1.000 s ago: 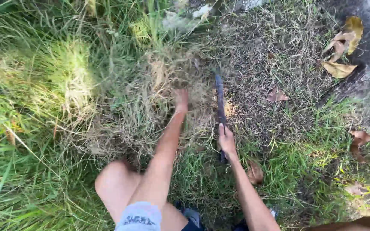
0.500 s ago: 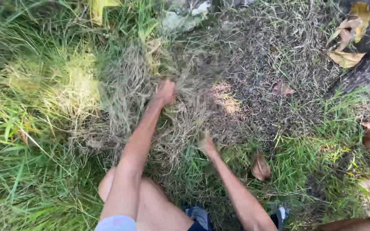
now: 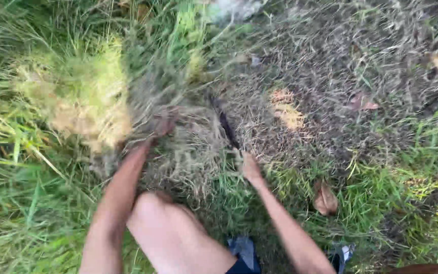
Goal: Clearing overgrown tall grass with a machete while crouching on the ground.
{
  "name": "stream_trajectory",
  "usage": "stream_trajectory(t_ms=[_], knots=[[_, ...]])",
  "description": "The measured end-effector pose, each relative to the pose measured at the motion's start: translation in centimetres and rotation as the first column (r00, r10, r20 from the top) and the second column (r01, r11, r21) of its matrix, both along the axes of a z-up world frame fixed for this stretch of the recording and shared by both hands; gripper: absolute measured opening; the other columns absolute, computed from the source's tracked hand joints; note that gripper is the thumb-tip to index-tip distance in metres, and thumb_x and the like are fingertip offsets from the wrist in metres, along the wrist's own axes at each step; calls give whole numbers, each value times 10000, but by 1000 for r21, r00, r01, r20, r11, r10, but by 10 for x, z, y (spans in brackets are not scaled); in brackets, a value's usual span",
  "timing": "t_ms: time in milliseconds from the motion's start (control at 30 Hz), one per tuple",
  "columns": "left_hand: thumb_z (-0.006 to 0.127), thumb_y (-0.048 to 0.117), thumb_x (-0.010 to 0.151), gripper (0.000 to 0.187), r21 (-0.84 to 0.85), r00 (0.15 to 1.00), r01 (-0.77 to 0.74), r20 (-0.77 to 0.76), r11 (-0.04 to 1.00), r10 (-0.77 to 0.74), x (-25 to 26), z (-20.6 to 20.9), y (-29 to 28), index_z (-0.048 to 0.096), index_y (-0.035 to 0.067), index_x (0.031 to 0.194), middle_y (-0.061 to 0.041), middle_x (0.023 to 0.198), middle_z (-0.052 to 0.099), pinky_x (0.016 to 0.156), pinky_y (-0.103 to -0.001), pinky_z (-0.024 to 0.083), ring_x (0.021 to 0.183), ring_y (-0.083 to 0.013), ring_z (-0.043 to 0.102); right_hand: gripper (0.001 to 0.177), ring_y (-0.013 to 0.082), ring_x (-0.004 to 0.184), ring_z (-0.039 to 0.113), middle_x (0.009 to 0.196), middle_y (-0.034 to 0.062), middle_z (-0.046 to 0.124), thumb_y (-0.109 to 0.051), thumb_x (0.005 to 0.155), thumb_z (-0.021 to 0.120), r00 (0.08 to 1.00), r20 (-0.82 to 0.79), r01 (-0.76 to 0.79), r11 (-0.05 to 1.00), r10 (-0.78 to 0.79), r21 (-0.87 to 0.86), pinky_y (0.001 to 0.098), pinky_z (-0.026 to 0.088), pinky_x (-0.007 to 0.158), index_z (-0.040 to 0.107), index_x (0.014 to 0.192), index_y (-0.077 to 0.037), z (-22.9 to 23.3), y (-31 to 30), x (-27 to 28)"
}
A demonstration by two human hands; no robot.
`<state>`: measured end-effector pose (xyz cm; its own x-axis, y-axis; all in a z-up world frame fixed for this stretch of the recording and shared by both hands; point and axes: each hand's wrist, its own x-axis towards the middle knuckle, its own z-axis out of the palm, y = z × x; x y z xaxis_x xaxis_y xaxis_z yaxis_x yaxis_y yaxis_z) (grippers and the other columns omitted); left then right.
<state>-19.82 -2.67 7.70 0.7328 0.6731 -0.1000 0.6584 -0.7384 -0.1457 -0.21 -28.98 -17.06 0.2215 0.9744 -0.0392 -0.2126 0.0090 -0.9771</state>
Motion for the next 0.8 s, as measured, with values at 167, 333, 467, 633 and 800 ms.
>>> stream_trajectory(t_ms=[167,333,467,633,800], knots=[[722,239,757,884,-225,966,-132,189,965,176,-29,-22,12,272,27,1488,-245,1565,312,1257,-553,215,1485,-389,286,378,108,487,490,643,8,549,-348,1057,423,960,214,-102,936,181,-336,310,430,403,659,1178,-80,133,13,77],[742,332,700,1194,-385,935,-232,165,893,314,18,7,-3,96,2,1649,-285,1668,204,1291,-535,167,1538,-409,226,425,96,421,393,583,-20,445,-457,1091,404,984,176,70,890,12,-451,305,355,338,567,978,-81,155,17,138],[876,760,629,1472,-169,987,-158,-3,973,160,187,148,-56,15,-28,1526,-312,1644,109,1192,-671,102,1517,-496,111,478,97,400,394,564,-42,424,-485,1108,404,984,73,178,869,-163,-462,300,346,336,493,837,-101,197,12,176],[898,576,610,1455,-192,947,-283,-209,940,242,247,70,-64,14,32,1630,-232,1479,445,1150,-622,312,1308,-358,497,436,112,354,391,507,-40,397,-465,1079,414,960,-70,198,831,-272,-519,317,326,327,460,811,-125,216,-4,189],[824,310,759,839,126,930,-300,-181,946,319,172,-202,2,391,-25,1395,-158,1086,662,815,-450,522,900,-234,665,453,103,362,392,511,-39,389,-462,1091,432,966,-31,204,833,-256,-514,316,303,340,456,796,-119,202,-21,193]])
